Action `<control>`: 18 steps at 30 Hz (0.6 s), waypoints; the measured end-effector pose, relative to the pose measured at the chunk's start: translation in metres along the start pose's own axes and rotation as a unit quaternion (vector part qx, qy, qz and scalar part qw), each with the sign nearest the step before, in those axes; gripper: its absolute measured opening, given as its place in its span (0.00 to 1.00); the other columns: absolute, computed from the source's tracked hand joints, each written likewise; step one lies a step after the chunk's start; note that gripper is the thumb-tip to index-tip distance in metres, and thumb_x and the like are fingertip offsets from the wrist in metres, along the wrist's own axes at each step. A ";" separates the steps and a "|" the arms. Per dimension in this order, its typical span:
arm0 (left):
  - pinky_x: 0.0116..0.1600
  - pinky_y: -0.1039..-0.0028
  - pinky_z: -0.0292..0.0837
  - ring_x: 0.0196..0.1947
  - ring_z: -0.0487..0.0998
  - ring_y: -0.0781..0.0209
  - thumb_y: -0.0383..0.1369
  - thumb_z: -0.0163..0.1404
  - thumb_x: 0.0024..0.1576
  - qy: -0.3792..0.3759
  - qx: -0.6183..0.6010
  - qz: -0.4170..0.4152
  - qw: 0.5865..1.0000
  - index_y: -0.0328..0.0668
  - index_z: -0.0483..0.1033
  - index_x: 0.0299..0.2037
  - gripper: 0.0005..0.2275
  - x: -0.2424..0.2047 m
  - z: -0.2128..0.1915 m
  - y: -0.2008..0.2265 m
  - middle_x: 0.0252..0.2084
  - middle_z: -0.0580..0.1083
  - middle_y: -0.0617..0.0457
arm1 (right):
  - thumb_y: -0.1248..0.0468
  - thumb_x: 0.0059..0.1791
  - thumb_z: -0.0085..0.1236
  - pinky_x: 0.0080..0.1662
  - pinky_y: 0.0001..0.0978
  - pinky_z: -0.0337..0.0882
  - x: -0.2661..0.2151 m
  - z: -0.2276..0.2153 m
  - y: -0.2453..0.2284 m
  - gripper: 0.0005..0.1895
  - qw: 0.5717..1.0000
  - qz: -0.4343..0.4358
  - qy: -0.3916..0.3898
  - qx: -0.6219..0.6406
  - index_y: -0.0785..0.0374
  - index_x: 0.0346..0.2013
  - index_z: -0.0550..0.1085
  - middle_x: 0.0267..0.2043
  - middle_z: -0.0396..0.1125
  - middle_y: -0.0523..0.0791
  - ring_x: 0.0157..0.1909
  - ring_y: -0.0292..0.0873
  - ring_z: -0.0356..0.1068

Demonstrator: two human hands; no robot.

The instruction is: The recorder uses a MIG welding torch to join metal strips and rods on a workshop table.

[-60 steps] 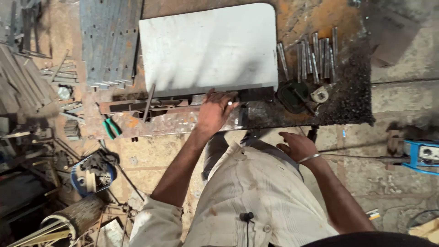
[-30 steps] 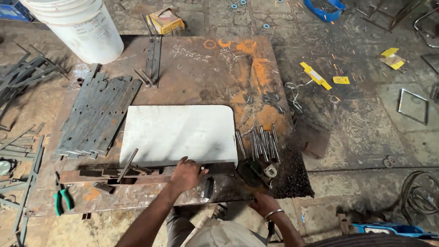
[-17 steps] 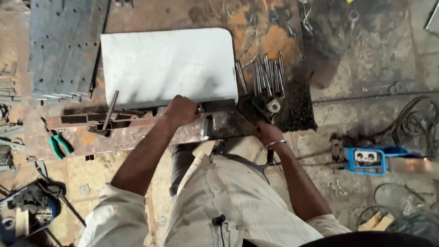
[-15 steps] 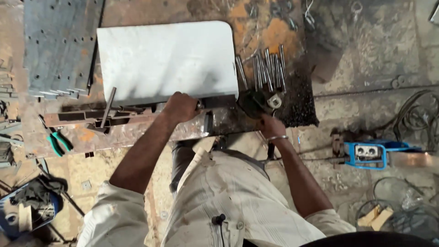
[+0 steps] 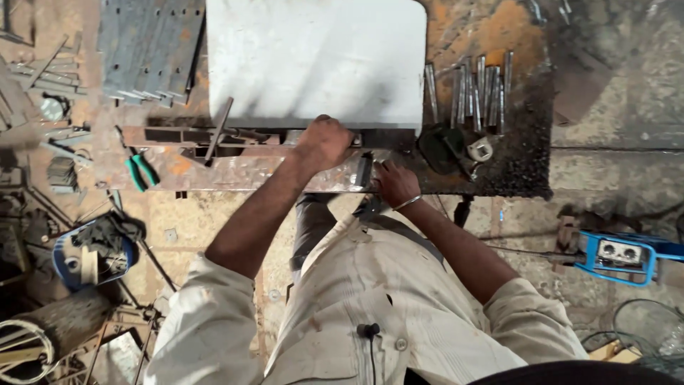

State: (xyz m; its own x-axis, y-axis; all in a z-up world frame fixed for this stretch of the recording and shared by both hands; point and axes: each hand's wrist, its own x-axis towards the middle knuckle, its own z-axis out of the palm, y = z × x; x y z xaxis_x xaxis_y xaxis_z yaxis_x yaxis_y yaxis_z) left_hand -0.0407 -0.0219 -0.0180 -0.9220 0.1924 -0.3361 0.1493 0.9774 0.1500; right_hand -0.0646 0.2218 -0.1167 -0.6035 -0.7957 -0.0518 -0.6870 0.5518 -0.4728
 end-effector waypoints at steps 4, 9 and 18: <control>0.59 0.50 0.69 0.38 0.78 0.51 0.48 0.49 0.63 -0.033 -0.046 -0.019 0.998 0.40 0.79 0.38 0.17 -0.001 -0.007 0.002 0.30 0.76 0.45 | 0.45 0.50 0.58 0.39 0.54 0.74 0.027 0.022 -0.014 0.29 0.993 0.105 -0.057 -0.023 0.64 0.54 0.69 0.41 0.72 0.55 0.41 0.61 0.74; 0.57 0.57 0.73 0.41 0.75 0.56 0.50 0.46 0.64 -0.115 -0.060 -0.048 0.990 0.39 0.78 0.33 0.21 0.000 -0.014 0.005 0.36 0.74 0.46 | 0.41 0.46 0.63 0.43 0.53 0.76 0.048 0.076 0.006 0.35 0.953 0.271 -0.136 -0.018 0.65 0.53 0.67 0.41 0.76 0.55 0.43 0.60 0.77; 0.59 0.58 0.75 0.48 0.80 0.49 0.27 0.52 0.58 -0.064 -0.107 -0.052 0.991 0.34 0.82 0.34 0.05 0.003 0.003 0.002 0.42 0.79 0.40 | 0.69 0.40 0.69 0.39 0.35 0.77 0.014 0.008 0.042 0.27 0.744 0.333 -0.046 0.578 0.59 0.52 0.71 0.42 0.73 0.41 0.42 0.40 0.74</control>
State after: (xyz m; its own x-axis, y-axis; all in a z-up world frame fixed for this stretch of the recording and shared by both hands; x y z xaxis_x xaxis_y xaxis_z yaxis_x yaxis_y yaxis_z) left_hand -0.0424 -0.0187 -0.0214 -0.8737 0.1147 -0.4728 -0.0354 0.9543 0.2969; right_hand -0.0988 0.2317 -0.1446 -0.5868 -0.4852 -0.6482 0.5904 0.2914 -0.7526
